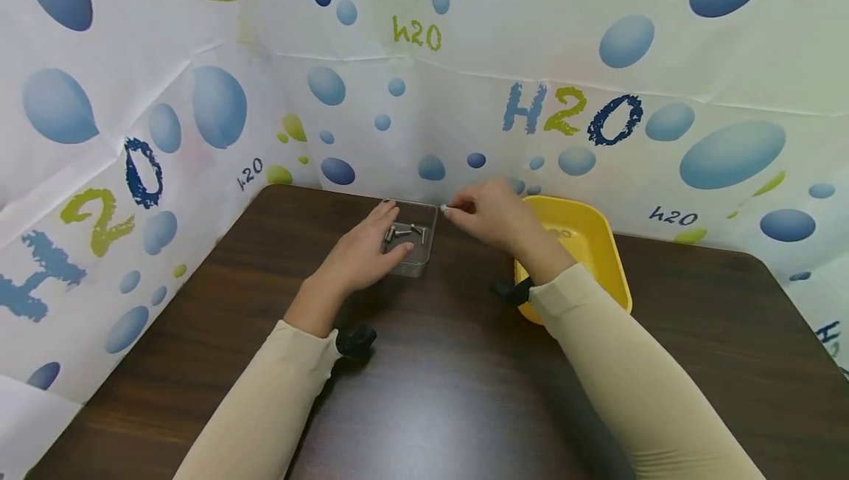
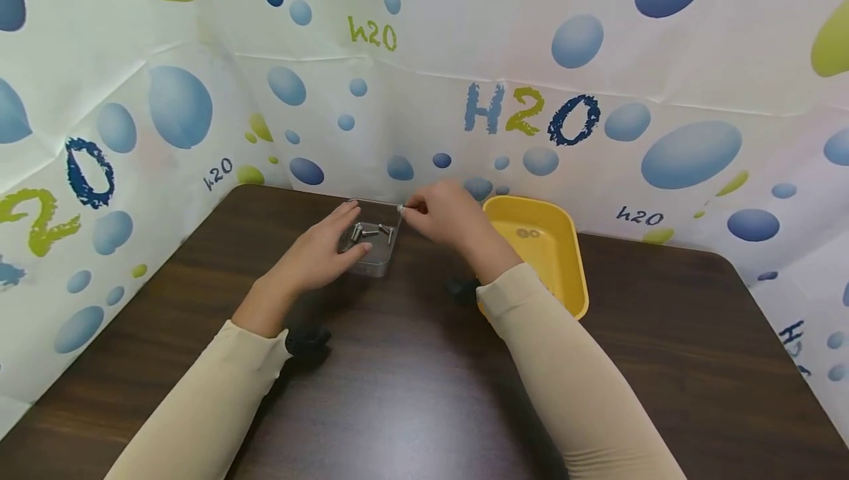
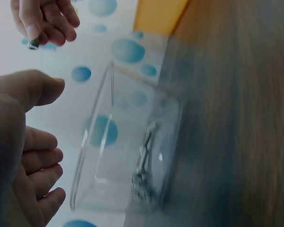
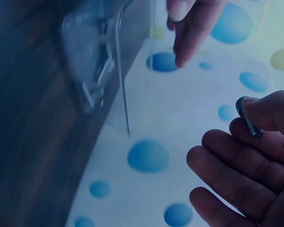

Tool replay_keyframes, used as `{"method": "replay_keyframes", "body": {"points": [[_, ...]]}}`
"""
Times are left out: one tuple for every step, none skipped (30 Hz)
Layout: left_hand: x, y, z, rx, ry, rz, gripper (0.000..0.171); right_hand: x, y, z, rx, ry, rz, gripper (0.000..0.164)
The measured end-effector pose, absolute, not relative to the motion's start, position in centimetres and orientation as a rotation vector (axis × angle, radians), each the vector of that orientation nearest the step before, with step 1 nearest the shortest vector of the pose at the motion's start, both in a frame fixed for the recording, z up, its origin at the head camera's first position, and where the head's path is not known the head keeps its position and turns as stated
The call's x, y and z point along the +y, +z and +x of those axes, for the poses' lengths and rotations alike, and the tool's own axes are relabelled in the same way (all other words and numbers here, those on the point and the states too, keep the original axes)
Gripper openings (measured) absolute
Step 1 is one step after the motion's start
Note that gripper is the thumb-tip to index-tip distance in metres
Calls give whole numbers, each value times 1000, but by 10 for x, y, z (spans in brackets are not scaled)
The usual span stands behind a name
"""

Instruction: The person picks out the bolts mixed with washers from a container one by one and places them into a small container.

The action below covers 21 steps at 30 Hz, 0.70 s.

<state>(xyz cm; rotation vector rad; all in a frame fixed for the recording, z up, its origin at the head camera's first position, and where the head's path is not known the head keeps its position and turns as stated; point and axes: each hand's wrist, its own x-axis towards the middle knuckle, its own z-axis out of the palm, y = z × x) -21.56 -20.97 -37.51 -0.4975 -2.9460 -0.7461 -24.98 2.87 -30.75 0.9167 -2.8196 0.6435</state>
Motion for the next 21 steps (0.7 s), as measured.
{"method": "replay_keyframes", "body": {"points": [[-214,-376,-216,-2954,-740,-488,76,24,-310,-249,-2816,657,921,26],[-218,-376,-216,-2961,-737,-481,77,19,-314,-249,-2813,673,924,26],[-221,-377,-216,-2965,-736,-476,78,14,-318,-248,-2809,695,924,25],[-224,-378,-216,-2971,-740,-471,78,10,-322,-248,-2810,727,921,24],[-227,-379,-217,-2976,-742,-465,78,7,-326,-248,-2814,752,916,24],[-230,-379,-217,-2978,-749,-458,78,3,-331,-248,-2815,773,913,23],[-231,-380,-218,-2978,-757,-454,78,1,-336,-248,-2818,795,905,23],[-232,-381,-219,-2980,-759,-447,77,0,-341,-248,-2819,811,900,22],[-233,-382,-220,-2983,-763,-439,77,-2,-346,-249,-2819,828,897,22],[-235,-382,-221,-2984,-769,-435,76,-4,-351,-249,-2819,837,895,22],[-236,-383,-222,-2987,-768,-430,75,-6,-356,-250,-2819,848,895,22],[-237,-384,-222,-2991,-771,-426,75,-7,-360,-250,-2818,861,896,22],[-238,-385,-223,-2996,-771,-422,75,-9,-364,-251,-2815,870,898,22],[-239,-386,-223,-3003,-772,-419,75,-11,-367,-251,-2811,871,906,22],[-240,-387,-224,-3008,-775,-418,74,-13,-370,-251,-2804,872,920,22],[-240,-387,-224,-3012,-778,-419,74,-15,-372,-252,-2799,866,936,22],[-241,-388,-224,-3017,-776,-417,74,-17,-374,-252,-2795,854,952,22],[-241,-388,-224,-3019,-777,-418,74,-19,-376,-252,-2787,835,971,21],[-241,-389,-225,-3020,-775,-421,74,-21,-377,-253,-2780,814,991,21],[-242,-389,-225,-3018,-775,-425,74,-23,-378,-253,-2776,789,1011,21],[-242,-390,-226,-3016,-773,-429,74,-25,-379,-253,-2774,766,1029,21]]}}
